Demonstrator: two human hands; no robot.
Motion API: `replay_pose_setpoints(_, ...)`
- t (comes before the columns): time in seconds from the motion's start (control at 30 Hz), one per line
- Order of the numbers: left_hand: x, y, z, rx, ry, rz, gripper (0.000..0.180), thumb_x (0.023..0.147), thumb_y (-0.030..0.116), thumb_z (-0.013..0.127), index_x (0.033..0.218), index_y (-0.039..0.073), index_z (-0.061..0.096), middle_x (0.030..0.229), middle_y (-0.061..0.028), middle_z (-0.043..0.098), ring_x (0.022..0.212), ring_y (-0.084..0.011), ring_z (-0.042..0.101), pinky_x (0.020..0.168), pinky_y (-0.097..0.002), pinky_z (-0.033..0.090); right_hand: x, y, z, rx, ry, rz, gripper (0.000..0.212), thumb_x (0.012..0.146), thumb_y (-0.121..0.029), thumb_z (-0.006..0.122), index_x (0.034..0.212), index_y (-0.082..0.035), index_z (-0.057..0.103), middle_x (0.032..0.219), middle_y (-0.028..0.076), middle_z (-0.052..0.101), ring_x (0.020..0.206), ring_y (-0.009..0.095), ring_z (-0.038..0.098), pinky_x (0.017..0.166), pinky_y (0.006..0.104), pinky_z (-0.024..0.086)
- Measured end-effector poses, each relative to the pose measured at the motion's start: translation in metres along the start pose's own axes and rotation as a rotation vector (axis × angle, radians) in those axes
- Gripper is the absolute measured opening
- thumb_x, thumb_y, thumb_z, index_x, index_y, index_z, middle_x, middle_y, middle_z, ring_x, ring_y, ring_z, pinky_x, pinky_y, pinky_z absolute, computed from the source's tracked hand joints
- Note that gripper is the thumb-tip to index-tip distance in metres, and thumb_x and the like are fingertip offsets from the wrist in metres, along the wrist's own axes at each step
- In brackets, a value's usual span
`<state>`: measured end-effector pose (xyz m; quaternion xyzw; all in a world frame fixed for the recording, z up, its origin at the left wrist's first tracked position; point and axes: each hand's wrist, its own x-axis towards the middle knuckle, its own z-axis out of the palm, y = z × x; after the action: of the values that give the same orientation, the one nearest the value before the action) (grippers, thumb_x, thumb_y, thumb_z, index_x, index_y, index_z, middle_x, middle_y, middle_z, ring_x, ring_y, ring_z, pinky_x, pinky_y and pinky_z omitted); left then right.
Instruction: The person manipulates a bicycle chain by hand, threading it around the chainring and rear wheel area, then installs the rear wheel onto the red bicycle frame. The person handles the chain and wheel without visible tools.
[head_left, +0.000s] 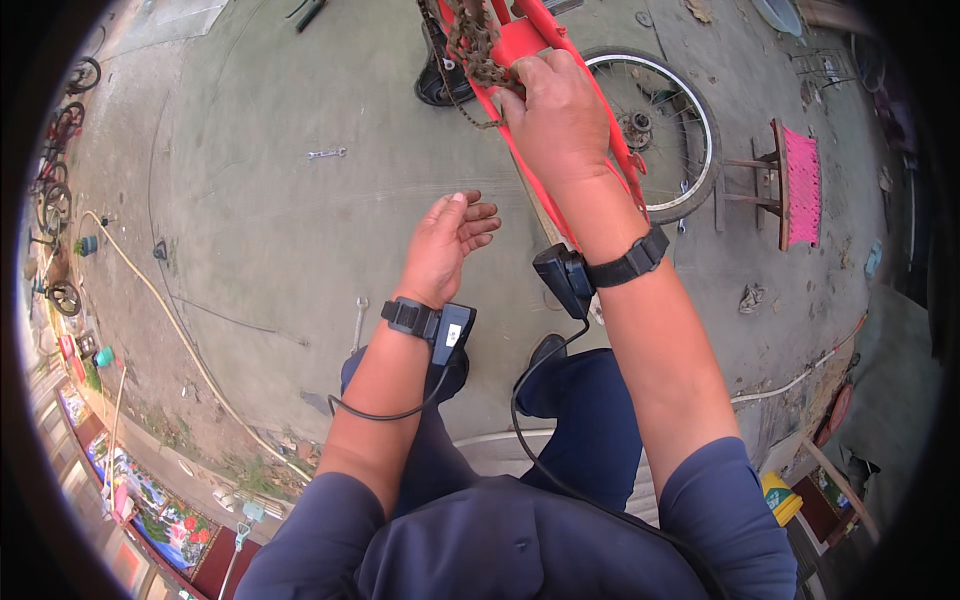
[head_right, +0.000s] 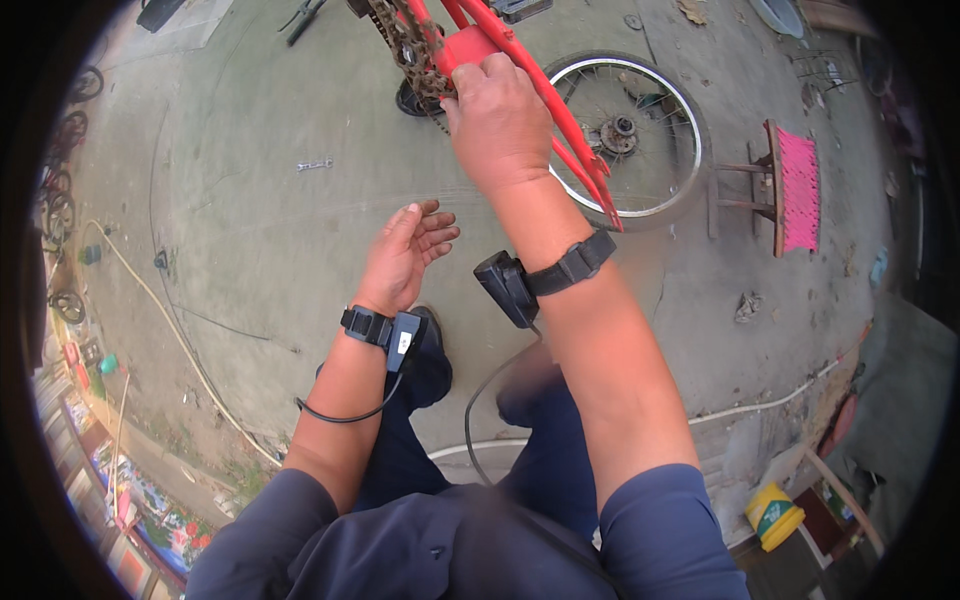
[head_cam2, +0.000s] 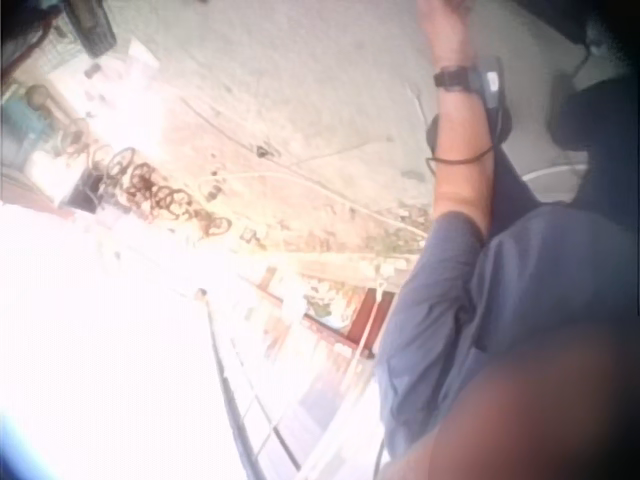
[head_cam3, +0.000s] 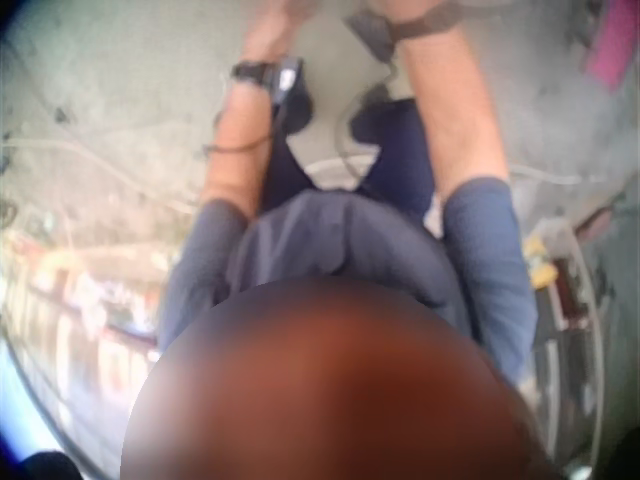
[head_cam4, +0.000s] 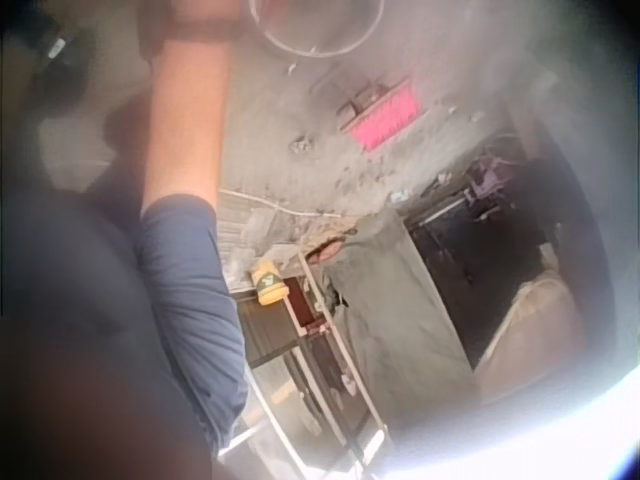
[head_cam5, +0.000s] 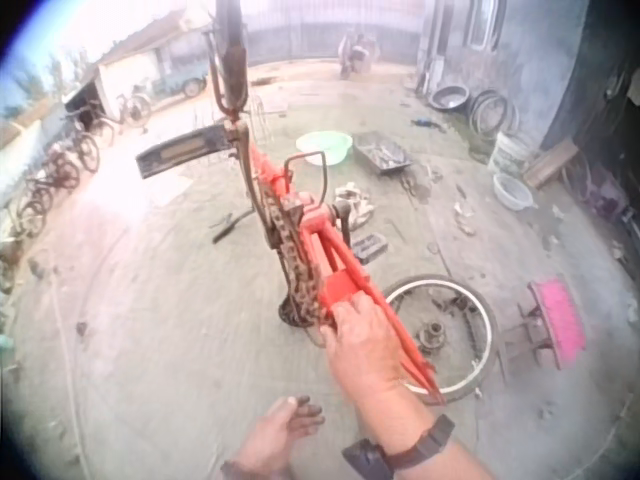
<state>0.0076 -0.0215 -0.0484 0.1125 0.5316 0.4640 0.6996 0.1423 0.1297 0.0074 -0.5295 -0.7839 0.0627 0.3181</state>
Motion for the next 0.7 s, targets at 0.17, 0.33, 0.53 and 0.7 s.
replay_pose_setpoints(0.17,0.031,0.017,0.005,0.022,-0.039,0.088,0.041,0.108,0.034,0.047,0.128,-0.002,0.053,0.117,-0.0163,0.066,0.103,-0.0241,0.066,0.088,-0.0354,0.053,-0.003,0.011,0.004,0.055,0.047,-0.069,0.023,0.077,-0.012,0.081,0.094,-0.006,0.066,0.089,0.008,0.065,0.083,0.031,0.066,0.071,0.0397,0.055)
replay_pose_setpoints(0.33,0.053,0.041,0.016,0.041,-0.097,0.254,0.038,0.108,0.032,0.048,0.125,-0.001,0.055,0.113,-0.0149,0.068,0.101,-0.0226,0.067,0.085,-0.034,0.054,-0.026,0.026,-0.014,0.34,0.091,0.051,0.018,0.083,-0.008,0.078,0.094,-0.005,0.063,0.091,0.007,0.067,0.078,0.021,0.067,0.069,0.0326,0.055)
replay_pose_setpoints(0.53,0.054,0.049,0.033,0.131,-0.167,0.421,0.032,0.107,0.027,0.052,0.121,0.0,0.058,0.109,-0.0124,0.069,0.096,-0.0209,0.069,0.081,-0.0321,0.053,-0.073,0.055,-0.059,0.673,0.1,0.24,0.015,0.09,-0.004,0.074,0.096,-0.003,0.061,0.091,0.003,0.065,0.078,0.009,0.064,0.072,0.0256,0.053)
replay_pose_setpoints(0.7,0.042,0.033,0.053,0.154,-0.31,0.472,0.032,0.105,0.025,0.057,0.124,-0.002,0.057,0.111,-0.0122,0.069,0.098,-0.0191,0.068,0.083,-0.0294,0.054,-0.108,0.06,-0.083,0.907,0.143,0.308,0.02,0.088,-0.002,0.076,0.099,-0.001,0.059,0.096,0.004,0.061,0.083,0.01,0.061,0.076,0.0261,0.053)
